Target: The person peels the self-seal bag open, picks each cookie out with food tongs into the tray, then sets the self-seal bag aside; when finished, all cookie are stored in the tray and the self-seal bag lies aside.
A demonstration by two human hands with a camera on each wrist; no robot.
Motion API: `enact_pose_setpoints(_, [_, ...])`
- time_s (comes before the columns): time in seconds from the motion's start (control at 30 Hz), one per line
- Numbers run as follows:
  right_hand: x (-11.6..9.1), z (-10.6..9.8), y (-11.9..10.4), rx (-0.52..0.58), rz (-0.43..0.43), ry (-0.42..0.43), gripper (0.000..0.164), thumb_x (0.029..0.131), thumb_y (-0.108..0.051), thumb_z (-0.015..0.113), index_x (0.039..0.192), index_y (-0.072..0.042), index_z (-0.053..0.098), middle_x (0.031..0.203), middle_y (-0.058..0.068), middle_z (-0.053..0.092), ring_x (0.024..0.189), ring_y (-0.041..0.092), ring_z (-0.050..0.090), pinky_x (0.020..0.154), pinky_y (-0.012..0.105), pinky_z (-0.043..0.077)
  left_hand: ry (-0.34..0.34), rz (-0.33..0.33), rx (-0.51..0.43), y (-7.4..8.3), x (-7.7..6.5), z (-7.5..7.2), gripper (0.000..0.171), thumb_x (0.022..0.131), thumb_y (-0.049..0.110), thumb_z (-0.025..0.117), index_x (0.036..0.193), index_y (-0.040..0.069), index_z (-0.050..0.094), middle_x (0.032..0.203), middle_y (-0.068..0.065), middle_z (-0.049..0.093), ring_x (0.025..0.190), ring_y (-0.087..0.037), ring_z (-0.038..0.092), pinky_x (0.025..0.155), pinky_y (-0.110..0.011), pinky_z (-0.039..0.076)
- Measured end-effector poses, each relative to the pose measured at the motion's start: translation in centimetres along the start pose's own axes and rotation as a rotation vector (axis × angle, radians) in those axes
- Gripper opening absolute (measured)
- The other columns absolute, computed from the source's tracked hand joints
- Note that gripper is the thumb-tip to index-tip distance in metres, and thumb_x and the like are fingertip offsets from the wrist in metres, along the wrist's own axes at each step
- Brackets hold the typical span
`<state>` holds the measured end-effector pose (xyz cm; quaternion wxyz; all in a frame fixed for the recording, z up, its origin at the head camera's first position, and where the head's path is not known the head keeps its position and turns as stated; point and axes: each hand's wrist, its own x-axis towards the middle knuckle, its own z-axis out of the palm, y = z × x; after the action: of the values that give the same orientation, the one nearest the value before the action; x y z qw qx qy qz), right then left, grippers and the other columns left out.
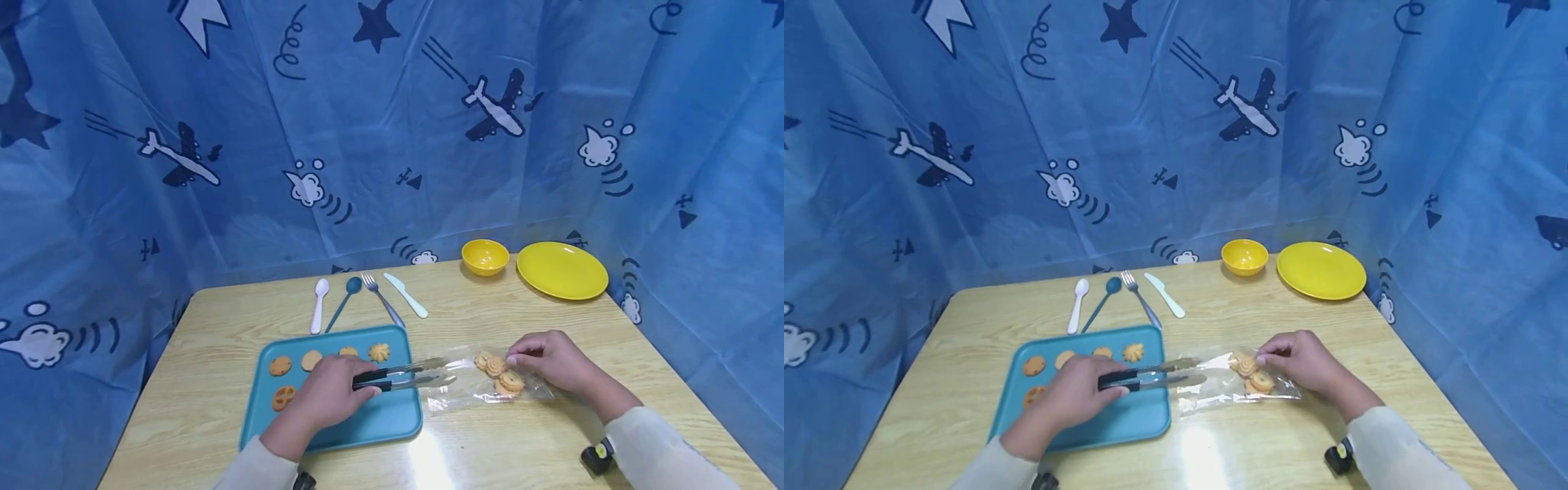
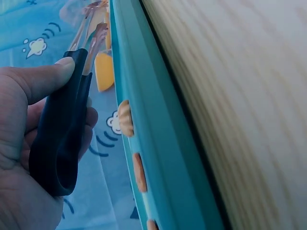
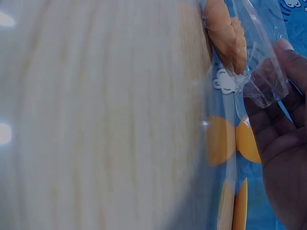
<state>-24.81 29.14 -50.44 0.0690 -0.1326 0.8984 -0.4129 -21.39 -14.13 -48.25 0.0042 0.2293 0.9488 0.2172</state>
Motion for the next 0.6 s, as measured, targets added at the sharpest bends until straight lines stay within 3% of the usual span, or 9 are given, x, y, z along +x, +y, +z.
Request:
enact_pose_setpoints(0.3, [0.1,0.2,-0.1,0.016,0.002,-0.002,0.008,0.093,-0.029,0.076,0.097,-0.023,0.080,0.098,-0.005,0.076,0.088,0.015,0.068,0.077,0.025,0.057,0.002,0.075,-0.027,1.4,1.9,1.0,0.036,0.092,0.041,0.076,0.124,0.024,0.075,0.114,0.006,0.076,0.103,-0.013,0.070,0.088,-0.038,0.055])
enact_pose_setpoints(0.43, [0.2,0.3,-0.1,0.012,-0.010,0.004,0.007,0.092,-0.028,0.077,0.096,-0.024,0.080,0.097,-0.005,0.076,0.086,0.014,0.067,0.076,0.025,0.057,-0.007,0.077,-0.054,2.1,2.6,1.8,0.037,0.092,0.042,0.075,0.125,0.025,0.074,0.115,0.007,0.075,0.103,-0.012,0.069,0.084,-0.034,0.055])
enact_pose_setpoints(0.6, [0.3,0.4,-0.2,0.009,-0.012,0.002,0.007,0.092,-0.028,0.077,0.096,-0.023,0.080,0.096,-0.006,0.076,0.085,0.013,0.067,0.075,0.025,0.057,-0.013,0.081,-0.053,2.9,3.5,2.7,0.037,0.093,0.043,0.074,0.126,0.024,0.074,0.116,0.008,0.075,0.109,-0.014,0.069,0.093,-0.038,0.054])
